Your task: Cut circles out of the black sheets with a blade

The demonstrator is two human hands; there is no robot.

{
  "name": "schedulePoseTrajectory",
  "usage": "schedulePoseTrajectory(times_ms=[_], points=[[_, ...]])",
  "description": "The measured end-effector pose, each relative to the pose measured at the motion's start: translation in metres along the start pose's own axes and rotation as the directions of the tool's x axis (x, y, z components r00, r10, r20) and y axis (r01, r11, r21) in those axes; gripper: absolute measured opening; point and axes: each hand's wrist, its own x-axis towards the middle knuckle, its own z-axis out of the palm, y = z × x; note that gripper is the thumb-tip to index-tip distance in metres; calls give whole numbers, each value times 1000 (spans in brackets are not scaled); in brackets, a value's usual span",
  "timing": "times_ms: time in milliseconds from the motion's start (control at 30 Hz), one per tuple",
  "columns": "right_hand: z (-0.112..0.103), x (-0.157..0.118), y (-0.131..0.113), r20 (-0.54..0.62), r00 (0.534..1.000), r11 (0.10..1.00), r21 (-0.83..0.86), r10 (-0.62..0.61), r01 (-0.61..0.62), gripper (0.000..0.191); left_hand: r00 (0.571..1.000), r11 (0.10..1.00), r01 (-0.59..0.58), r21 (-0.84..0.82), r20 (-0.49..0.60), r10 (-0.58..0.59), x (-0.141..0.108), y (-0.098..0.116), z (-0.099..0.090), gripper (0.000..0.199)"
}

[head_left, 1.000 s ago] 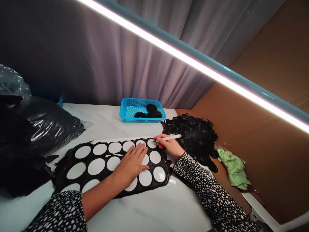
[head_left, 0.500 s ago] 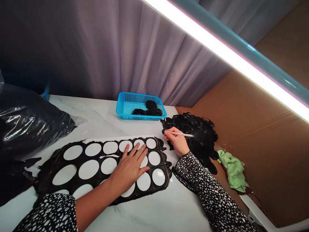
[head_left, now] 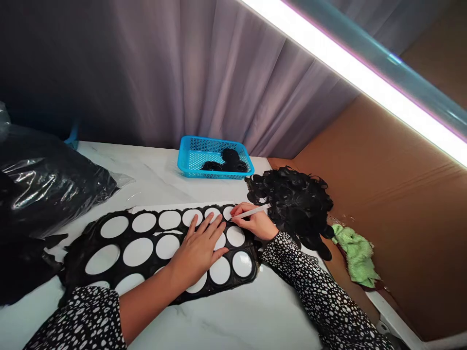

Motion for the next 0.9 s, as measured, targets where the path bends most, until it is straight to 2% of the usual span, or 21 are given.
schedulePoseTrajectory(times_ms=[133,233,300,367,400,467,500,567,600,633,667,700,767,833,900], points=[[-1,0,1,5,1000,999,-36,-26,26,15,1000,999,3,42,22,-4,0,1,-1,56],[9,-6,-4,21,995,981,-167,-97,99,17,1000,999,-12,52,6,12,-1,3,-1,53],[19,-11,-8,85,981,908,-372,-175,194,12,1000,999,-23,46,-7,23,-1,4,-1,51],[22,-12,-9,158,963,764,-586,-220,271,9,999,999,-29,33,-16,29,-2,4,1,50],[19,-9,-7,151,964,697,-668,-218,262,9,999,999,-29,28,-20,30,-2,4,2,50],[1,0,0,-2,983,635,-763,-183,117,11,999,999,-29,22,-27,30,-2,2,4,49],[-12,6,4,-145,977,635,-772,-156,-13,13,999,999,-28,21,-31,28,-2,2,4,49],[-40,13,11,-390,913,656,-721,-117,-224,14,999,999,-29,17,-35,29,-1,0,3,48],[-51,14,12,-467,878,680,-678,-104,-279,13,999,999,-32,18,-35,32,1,0,2,48],[-58,12,11,-508,857,720,-628,-90,-297,12,999,999,-36,25,-37,37,2,0,-1,48],[-61,7,9,-515,855,773,-569,-69,-280,13,998,998,-42,38,-41,43,2,2,-4,47],[-59,0,5,-485,874,833,-500,-42,-238,14,997,997,-51,55,-48,54,2,4,-7,47],[-45,-17,-7,-345,939,933,-333,11,-134,18,994,993,-85,83,-60,90,-1,11,-13,48],[-23,-35,-19,-176,984,980,-190,32,-66,17,990,988,-124,91,-64,130,-9,20,-14,48],[-4,-49,-31,-75,997,992,-123,24,-33,15,986,984,-152,92,-53,158,-21,29,-10,50]])
